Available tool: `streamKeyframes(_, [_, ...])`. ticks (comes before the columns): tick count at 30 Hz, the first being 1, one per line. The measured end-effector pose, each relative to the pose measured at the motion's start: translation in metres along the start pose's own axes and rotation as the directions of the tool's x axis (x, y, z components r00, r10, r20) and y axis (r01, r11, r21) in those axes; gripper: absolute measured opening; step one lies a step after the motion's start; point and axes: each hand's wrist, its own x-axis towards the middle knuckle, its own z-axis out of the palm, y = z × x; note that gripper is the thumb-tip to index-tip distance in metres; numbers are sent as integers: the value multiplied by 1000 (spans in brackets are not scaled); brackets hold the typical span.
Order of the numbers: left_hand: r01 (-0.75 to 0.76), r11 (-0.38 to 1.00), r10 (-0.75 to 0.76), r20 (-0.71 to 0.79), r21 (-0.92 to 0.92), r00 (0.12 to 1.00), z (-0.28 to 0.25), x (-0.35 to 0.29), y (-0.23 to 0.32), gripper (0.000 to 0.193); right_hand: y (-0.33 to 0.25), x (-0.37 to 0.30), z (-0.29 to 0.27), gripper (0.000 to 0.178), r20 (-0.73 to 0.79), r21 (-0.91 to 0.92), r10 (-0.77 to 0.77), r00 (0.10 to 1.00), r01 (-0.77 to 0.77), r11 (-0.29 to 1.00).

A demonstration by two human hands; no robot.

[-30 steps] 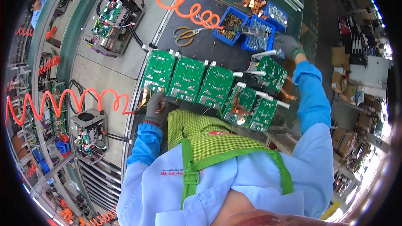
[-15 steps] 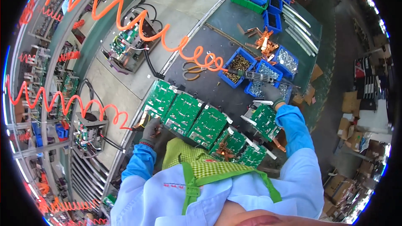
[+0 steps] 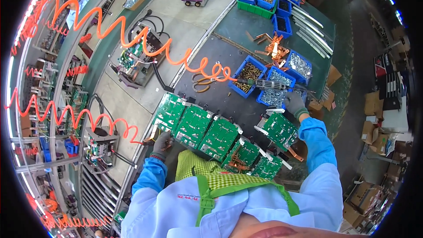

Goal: The recorder is assembling components onto several green circuit boards at a factory workstation, attaching copper busbars and electrical parts.

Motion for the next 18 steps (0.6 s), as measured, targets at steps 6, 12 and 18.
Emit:
streamKeyframes(6, [8, 1000, -8, 1, -23, 1000, -11, 2, -5, 12, 27, -8, -13, 18, 270, -141, 326, 906, -298, 944])
streamKeyframes(12, [-23, 987, 43, -127, 159, 991, 2, 2, -5, 14, 33, -9, 8, 24, 250, -325, 403, 880, -316, 891])
streamKeyframes(18, [-44, 997, 48, -77, 58, 996, -5, -2, -2, 9, 36, -6, 20, 21, 228, -304, 332, 915, -257, 917])
